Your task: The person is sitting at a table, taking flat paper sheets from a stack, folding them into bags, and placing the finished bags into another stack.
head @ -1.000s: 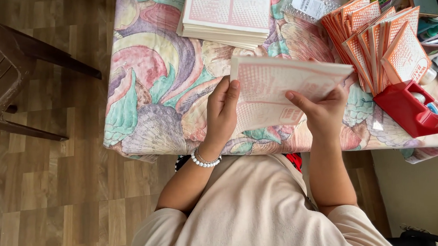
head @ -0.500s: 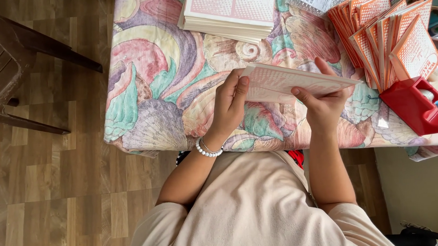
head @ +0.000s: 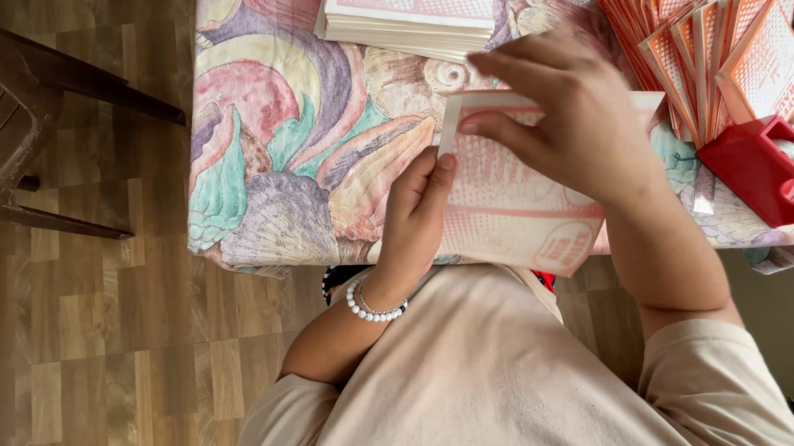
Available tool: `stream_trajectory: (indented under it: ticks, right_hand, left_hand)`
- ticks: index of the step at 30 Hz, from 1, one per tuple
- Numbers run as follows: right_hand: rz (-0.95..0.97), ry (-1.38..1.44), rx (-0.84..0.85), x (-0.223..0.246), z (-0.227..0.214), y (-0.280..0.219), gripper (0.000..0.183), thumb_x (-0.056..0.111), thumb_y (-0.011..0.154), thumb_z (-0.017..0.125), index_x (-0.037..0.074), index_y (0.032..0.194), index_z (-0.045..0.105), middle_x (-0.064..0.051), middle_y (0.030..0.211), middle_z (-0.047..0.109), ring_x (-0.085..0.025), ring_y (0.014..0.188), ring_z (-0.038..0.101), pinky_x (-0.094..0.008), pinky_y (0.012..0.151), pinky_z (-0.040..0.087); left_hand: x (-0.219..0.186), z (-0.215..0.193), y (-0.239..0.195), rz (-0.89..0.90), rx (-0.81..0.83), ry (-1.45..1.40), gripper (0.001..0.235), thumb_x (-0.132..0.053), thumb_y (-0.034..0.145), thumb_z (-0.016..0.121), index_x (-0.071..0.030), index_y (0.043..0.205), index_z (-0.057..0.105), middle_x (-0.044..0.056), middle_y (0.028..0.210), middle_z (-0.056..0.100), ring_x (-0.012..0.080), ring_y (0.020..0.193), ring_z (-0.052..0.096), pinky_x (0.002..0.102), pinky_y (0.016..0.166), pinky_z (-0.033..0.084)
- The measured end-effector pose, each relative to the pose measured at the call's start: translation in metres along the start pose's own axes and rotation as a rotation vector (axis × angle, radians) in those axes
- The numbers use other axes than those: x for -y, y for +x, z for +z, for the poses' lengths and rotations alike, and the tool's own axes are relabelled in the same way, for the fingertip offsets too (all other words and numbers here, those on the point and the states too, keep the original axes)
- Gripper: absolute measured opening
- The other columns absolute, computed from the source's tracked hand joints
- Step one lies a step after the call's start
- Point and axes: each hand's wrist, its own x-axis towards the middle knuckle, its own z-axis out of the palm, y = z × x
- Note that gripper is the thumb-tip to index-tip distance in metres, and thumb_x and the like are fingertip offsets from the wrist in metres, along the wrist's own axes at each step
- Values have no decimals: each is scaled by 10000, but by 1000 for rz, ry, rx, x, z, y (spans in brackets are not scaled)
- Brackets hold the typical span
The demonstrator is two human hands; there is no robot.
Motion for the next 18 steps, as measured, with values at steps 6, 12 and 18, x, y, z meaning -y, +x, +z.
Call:
stream_trajectory:
  ticks: [6, 12, 18]
  right_hand:
    - [93, 284, 271, -35, 41, 10, 181, 154, 1048, 730, -26, 1039, 736, -110, 914, 714, -273, 804, 654, -374, 745, 471]
    - [232, 398, 561, -92, 108, 7, 174, 217, 1006, 744, 48, 966, 747, -58, 839, 695, -192, 710, 571, -343, 662, 443]
    - [146, 444, 500, -121, 170, -17, 167, 209, 989, 774, 51, 1043, 763, -70, 907, 709, -220, 742, 610, -348, 675, 472]
  left_hand:
    - [21, -6, -1, -108, -6, -56, 348, -262, 1071, 475, -173, 758, 354, -91, 712, 290, 47, 697, 271, 253, 648, 249]
    - [66, -45, 37, 120, -74, 262, 369, -321, 1016, 619, -82, 1294, 574, 74, 1211, 685, 196, 1117, 678, 292, 919, 583]
    - [85, -75, 95, 264, 141, 524, 220, -16, 896, 756, -74, 1080, 650, 60, 1008, 720, 184, 898, 711, 292, 800, 617]
